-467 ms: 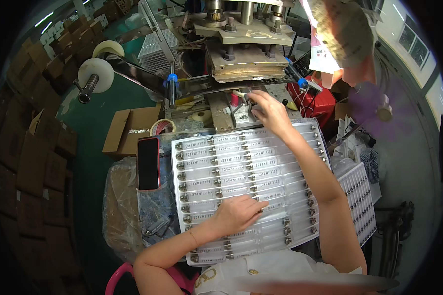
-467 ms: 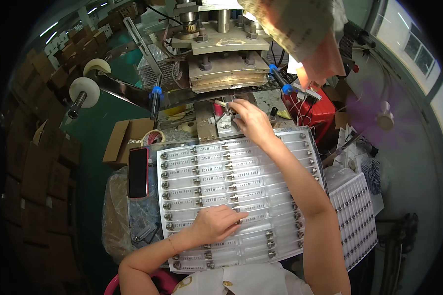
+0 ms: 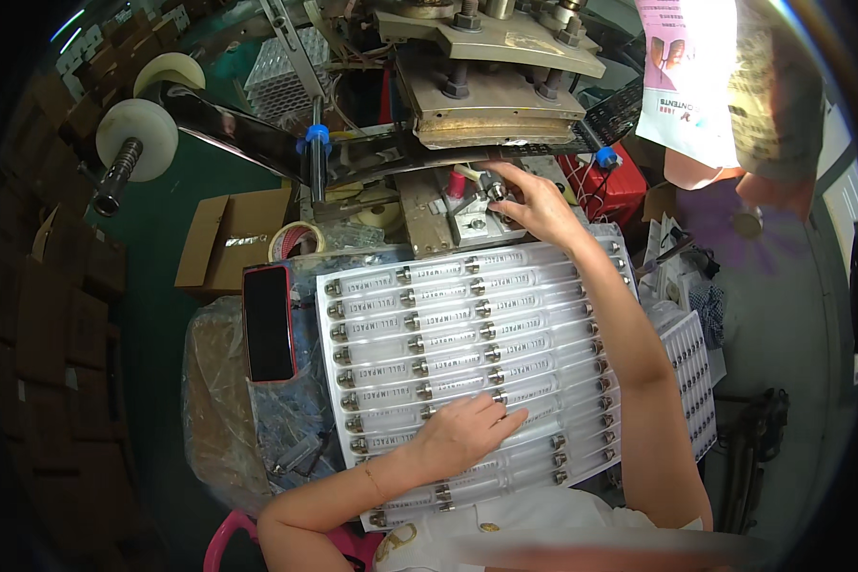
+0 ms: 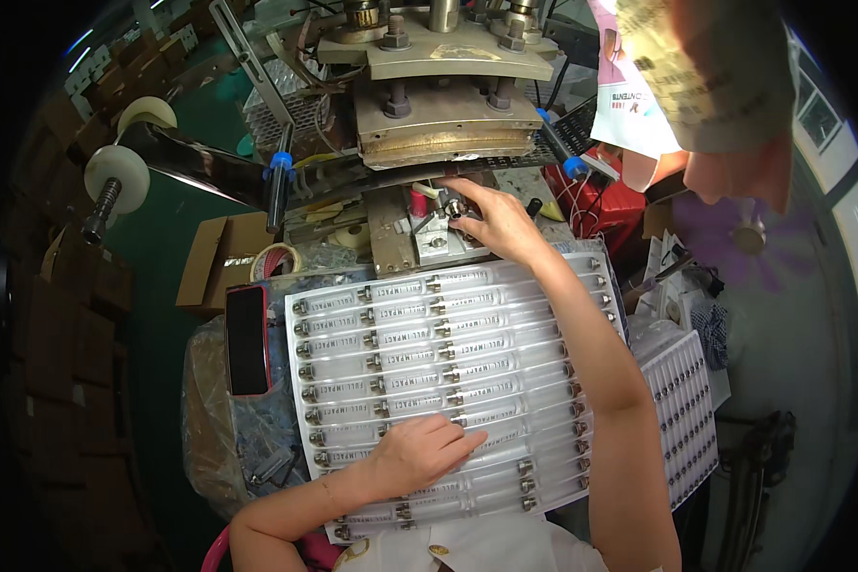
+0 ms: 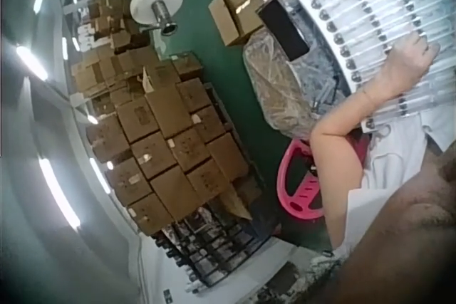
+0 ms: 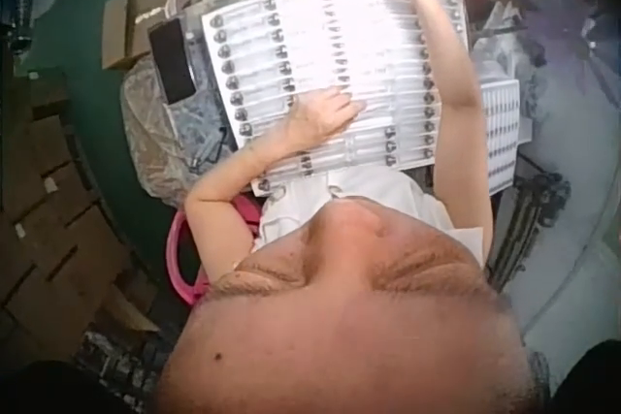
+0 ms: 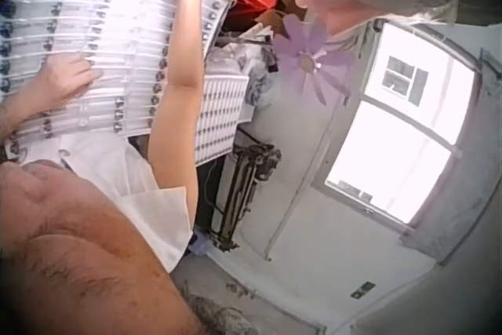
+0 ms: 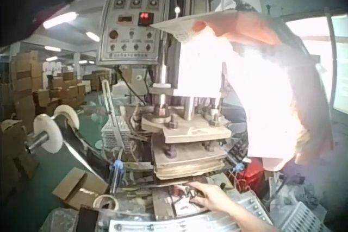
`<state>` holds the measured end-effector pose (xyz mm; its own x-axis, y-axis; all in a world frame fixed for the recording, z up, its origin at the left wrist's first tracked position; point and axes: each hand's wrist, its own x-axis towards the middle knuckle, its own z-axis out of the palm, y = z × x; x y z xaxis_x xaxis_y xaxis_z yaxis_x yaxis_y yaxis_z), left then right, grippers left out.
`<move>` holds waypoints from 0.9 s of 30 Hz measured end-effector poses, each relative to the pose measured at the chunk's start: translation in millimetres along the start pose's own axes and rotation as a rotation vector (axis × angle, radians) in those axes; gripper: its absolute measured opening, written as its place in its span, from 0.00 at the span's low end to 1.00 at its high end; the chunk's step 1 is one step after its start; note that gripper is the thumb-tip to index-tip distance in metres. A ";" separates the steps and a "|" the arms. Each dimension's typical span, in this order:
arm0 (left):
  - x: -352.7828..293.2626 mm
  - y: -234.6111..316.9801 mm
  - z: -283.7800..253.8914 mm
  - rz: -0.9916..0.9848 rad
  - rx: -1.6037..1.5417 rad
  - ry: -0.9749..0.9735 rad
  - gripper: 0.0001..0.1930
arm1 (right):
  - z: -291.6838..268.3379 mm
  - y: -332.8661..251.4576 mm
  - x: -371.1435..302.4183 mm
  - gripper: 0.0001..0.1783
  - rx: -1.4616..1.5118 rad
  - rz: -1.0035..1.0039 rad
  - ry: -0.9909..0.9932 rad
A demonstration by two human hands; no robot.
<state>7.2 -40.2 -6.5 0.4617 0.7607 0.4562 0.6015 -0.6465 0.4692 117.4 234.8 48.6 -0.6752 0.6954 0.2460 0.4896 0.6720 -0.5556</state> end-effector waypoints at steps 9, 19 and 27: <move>-1.6 1.0 2.2 -0.001 -0.016 0.030 0.16 | 1.5 -3.2 -2.2 0.32 0.007 0.116 0.002; -0.7 0.9 -0.2 -0.014 -0.051 -0.028 0.19 | -1.7 -3.6 1.1 0.33 0.013 0.107 -0.001; -2.5 5.0 -0.3 -0.003 -0.037 0.003 0.17 | -2.1 -7.2 -6.7 0.35 -0.012 0.116 0.007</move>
<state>8.9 -45.4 -5.1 0.4581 0.7624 0.4570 0.5781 -0.6461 0.4984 119.6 225.9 52.6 -0.6100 0.7702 0.1863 0.5708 0.5901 -0.5709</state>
